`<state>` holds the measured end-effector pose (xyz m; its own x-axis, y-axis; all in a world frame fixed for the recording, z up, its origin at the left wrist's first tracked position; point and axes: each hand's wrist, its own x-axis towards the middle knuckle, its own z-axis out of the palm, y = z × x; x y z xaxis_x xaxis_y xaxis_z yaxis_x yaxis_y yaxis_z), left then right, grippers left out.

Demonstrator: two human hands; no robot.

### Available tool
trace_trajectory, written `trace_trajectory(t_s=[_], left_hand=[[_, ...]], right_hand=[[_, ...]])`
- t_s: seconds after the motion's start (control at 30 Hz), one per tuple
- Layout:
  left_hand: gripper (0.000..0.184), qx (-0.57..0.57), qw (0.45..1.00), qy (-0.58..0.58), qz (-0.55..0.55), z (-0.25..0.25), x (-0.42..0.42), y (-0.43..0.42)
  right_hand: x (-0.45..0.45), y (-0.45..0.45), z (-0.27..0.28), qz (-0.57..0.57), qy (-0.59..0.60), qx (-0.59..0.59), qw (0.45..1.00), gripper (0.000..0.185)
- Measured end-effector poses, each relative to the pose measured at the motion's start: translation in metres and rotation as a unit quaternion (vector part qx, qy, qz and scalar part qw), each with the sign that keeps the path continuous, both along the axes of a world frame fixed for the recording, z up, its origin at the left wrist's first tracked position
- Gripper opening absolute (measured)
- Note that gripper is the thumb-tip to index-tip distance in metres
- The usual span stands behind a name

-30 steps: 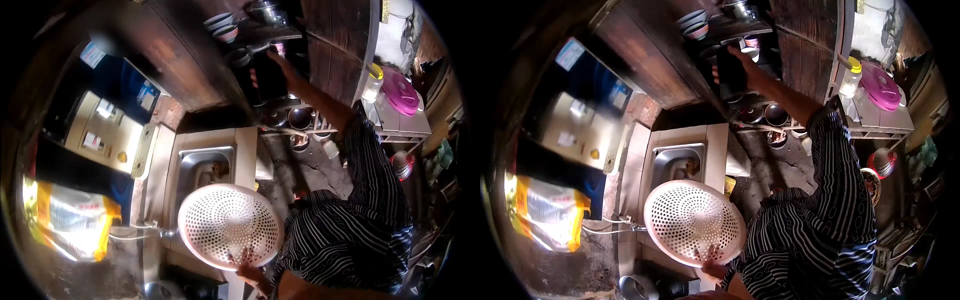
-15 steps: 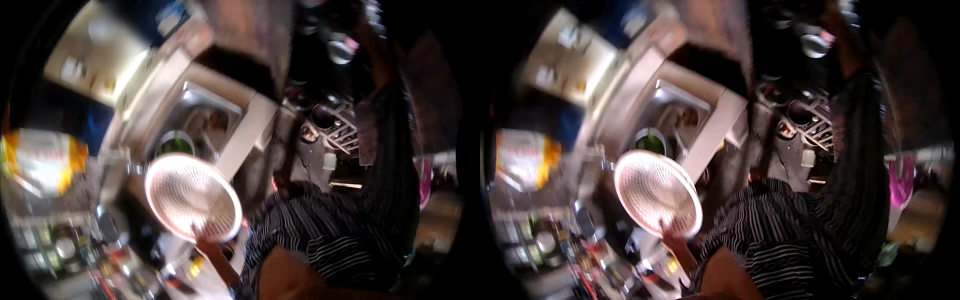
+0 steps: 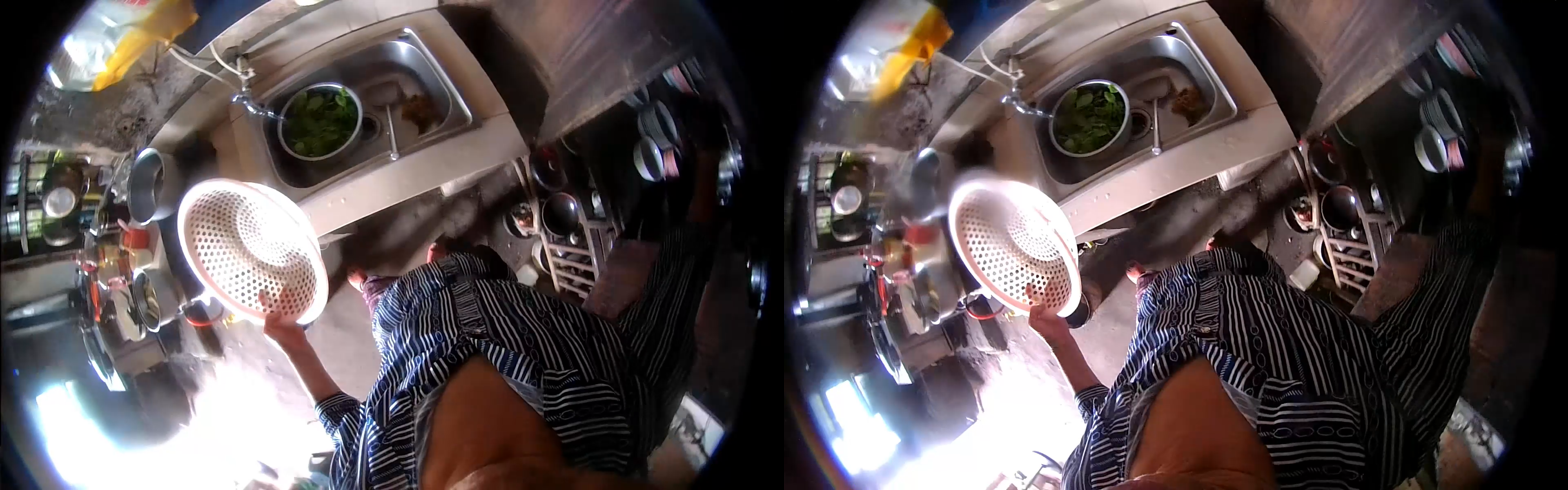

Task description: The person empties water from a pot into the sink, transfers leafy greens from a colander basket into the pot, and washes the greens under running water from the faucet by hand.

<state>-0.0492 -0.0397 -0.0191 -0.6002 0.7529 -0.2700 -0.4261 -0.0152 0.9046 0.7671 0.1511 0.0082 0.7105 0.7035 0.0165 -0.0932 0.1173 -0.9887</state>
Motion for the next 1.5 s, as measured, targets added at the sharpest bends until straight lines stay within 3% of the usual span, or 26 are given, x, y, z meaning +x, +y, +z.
trace_trajectory(t_s=[0.07, 0.17, 0.37, 0.4, 0.7, 0.87, 0.93, 1.03, 1.1, 1.13, 1.17, 1.2, 1.3, 1.4, 1.5], left_hand=[[0.071, -0.006, 1.000, 0.020, 0.001, 0.001, -0.002, -0.005], [0.067, 0.030, 0.995, -0.090, 0.011, 0.012, 0.003, -0.008], [0.067, -0.017, 0.997, -0.077, 0.014, 0.008, -0.016, -0.013], [0.055, -0.025, 0.996, -0.078, 0.018, 0.014, -0.012, -0.013], [0.064, -0.016, 0.995, -0.101, 0.012, 0.013, -0.025, 0.002], [0.072, 0.006, 0.994, -0.103, 0.019, -0.008, -0.045, 0.002], [0.074, 0.041, 0.992, -0.117, 0.010, -0.034, -0.072, -0.004], [0.076, -0.024, 0.997, -0.071, 0.008, -0.033, -0.078, -0.001], [0.076, -0.037, 0.997, -0.065, -0.004, -0.031, -0.081, 0.002], [0.076, -0.049, 0.997, -0.052, -0.009, -0.028, -0.080, 0.004], [0.077, -0.050, 0.997, -0.054, -0.008, -0.028, -0.080, 0.006], [0.077, -0.060, 0.997, -0.053, 0.002, -0.027, -0.081, 0.007], [0.074, -0.071, 0.995, -0.066, 0.028, -0.031, -0.078, 0.006], [0.069, -0.103, 0.991, -0.060, 0.060, -0.023, -0.069, 0.008], [0.064, -0.133, 0.988, -0.043, 0.069, -0.040, -0.064, -0.002]], right_hand=[[0.005, -0.004, -0.004, -0.006, -0.010, -0.011, 1.000, 0.038], [0.010, -0.013, -0.010, -0.017, -0.028, -0.026, 0.999, 0.036], [0.018, -0.029, -0.017, -0.030, -0.064, -0.060, 0.996, 0.033], [0.020, -0.031, -0.017, -0.035, -0.071, -0.063, 0.995, 0.032], [0.002, -0.069, -0.018, -0.085, -0.140, -0.091, 0.982, 0.028], [-0.071, -0.098, 0.003, -0.139, -0.273, -0.083, 0.948, 0.026], [-0.132, -0.098, 0.011, -0.076, -0.307, -0.068, 0.946, 0.025], [-0.240, -0.078, 0.010, 0.116, -0.301, -0.064, 0.944, 0.024], [-0.321, -0.049, 0.005, 0.298, -0.288, -0.071, 0.907, 0.024], [-0.368, -0.037, 0.012, 0.341, -0.396, -0.102, 0.846, 0.020], [-0.394, -0.020, -0.002, 0.400, -0.407, -0.075, 0.818, 0.025], [-0.436, -0.008, 0.022, 0.470, -0.364, -0.120, 0.795, 0.030], [-0.502, 0.050, -0.002, 0.515, -0.483, -0.057, 0.706, 0.034], [-0.575, 0.100, 0.011, 0.585, -0.526, -0.056, 0.615, 0.034], [-0.620, 0.159, -0.054, 0.642, -0.528, -0.024, 0.555, 0.037]])
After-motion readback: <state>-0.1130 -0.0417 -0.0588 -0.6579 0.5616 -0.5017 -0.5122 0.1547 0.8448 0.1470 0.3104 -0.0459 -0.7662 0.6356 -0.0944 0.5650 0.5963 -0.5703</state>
